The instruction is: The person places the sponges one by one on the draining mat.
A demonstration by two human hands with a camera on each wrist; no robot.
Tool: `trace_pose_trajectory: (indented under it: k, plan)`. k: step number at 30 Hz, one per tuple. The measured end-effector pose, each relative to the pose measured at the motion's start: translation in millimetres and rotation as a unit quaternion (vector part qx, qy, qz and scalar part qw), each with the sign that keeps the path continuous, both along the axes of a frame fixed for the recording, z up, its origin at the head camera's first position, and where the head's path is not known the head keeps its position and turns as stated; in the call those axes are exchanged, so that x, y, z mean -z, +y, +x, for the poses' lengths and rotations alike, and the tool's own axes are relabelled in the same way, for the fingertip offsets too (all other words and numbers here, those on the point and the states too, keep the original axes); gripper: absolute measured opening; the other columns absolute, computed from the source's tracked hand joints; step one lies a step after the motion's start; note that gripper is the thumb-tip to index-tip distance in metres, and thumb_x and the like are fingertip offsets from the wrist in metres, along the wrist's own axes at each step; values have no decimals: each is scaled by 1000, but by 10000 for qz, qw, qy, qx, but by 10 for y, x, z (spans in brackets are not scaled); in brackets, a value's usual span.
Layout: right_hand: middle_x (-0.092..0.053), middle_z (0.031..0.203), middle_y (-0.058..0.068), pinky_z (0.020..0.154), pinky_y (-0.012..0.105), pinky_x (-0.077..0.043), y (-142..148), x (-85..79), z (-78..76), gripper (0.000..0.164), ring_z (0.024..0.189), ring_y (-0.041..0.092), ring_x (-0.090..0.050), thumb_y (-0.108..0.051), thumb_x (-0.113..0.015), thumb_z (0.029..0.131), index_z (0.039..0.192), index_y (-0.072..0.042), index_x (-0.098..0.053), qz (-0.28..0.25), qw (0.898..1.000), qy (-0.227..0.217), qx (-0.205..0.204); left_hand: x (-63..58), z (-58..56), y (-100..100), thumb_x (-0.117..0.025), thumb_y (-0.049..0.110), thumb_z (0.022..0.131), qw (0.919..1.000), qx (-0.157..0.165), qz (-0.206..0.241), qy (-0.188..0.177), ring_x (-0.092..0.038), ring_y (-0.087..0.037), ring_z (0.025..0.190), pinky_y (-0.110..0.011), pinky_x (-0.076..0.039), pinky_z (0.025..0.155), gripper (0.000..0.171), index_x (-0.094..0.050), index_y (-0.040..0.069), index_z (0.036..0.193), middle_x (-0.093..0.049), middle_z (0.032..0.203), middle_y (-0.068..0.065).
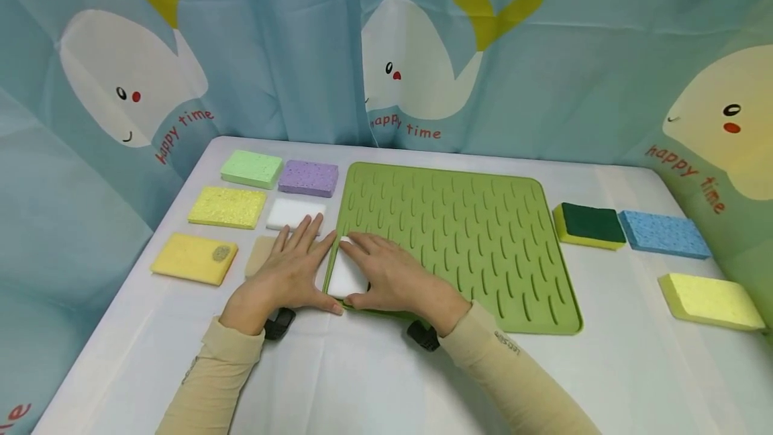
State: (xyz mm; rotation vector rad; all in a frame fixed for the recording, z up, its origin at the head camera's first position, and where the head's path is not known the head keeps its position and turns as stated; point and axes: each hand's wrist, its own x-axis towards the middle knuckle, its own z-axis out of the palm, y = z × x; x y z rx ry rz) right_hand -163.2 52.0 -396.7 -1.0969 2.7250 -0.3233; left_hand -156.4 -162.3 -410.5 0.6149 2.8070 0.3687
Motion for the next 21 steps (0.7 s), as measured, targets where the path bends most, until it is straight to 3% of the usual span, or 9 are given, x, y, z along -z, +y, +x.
trace_pose_trajectory:
  k: [21]
  plan:
    - [-28, 163, 13, 122, 48, -26, 35, 4, -12, 90, 149, 31, -31, -52, -70, 85, 156, -12, -32, 84, 9998, 130, -97, 15, -12, 8, -79, 74, 61, 10000, -3, -22, -36, 5, -36, 155, -63, 1, 122, 130, -21, 13, 159, 5, 167, -16]
